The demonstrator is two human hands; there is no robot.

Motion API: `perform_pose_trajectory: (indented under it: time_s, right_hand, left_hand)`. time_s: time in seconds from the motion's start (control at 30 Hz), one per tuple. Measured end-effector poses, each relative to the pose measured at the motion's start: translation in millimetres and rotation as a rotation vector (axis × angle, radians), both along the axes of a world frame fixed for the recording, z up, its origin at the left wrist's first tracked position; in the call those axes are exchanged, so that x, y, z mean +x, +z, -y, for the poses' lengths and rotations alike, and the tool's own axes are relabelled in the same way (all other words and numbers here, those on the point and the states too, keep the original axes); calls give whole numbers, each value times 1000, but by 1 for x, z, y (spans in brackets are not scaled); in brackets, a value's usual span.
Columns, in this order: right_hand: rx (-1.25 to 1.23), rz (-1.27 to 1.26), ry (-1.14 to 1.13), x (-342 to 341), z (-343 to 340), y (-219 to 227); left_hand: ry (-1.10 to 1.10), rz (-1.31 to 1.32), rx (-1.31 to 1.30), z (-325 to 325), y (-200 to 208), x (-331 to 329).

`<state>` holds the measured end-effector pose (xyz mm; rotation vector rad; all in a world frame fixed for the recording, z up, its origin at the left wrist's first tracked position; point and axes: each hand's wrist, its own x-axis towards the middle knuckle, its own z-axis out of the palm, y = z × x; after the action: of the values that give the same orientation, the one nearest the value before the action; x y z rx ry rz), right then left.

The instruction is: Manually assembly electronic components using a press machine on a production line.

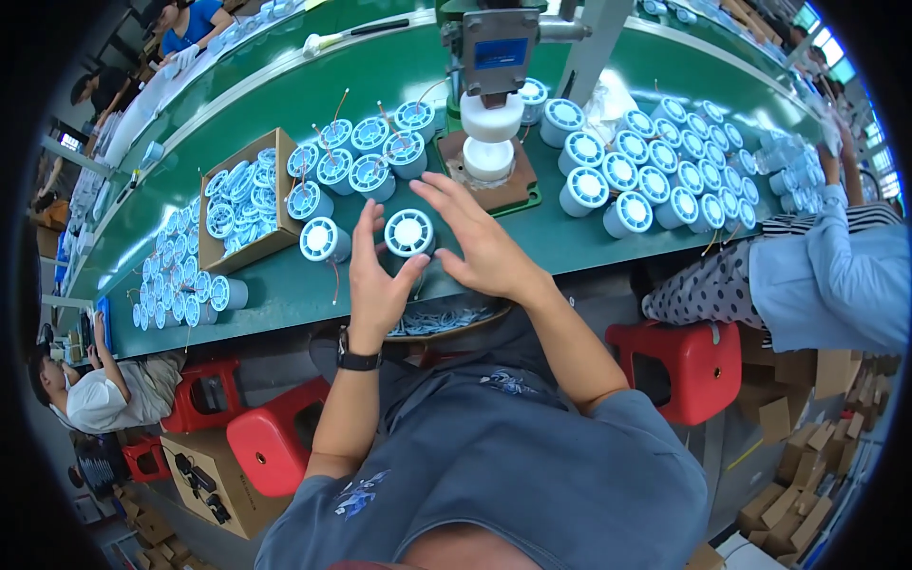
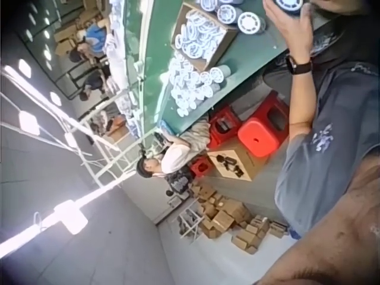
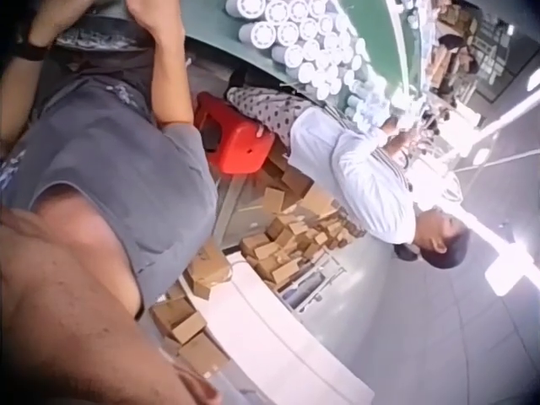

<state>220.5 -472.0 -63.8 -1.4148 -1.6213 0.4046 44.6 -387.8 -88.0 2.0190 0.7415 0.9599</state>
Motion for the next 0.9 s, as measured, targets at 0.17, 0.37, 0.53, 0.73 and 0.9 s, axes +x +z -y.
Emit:
perform_pose_trajectory:
  time_s: [0.17,0.37,0.53,0.73,0.9]
  right_hand:
    - [26,-113,-185,24,44,-19]
    - [91,-271,-441,44,71,-42]
    - [107,-270,-425,44,79,-42]
    - [579,3,-544,94,48,75]
    - [867,113,-519,155,-28,197]
  left_hand:
    - [-36,28,-153,-10,-17,17]
    - [-110,152,-76,-17,31,80]
    - [-182,124,-143,-37,32,127]
    - [-339,211,-275,-51,27,152]
    - [-353,288,-304,-53,11,156]
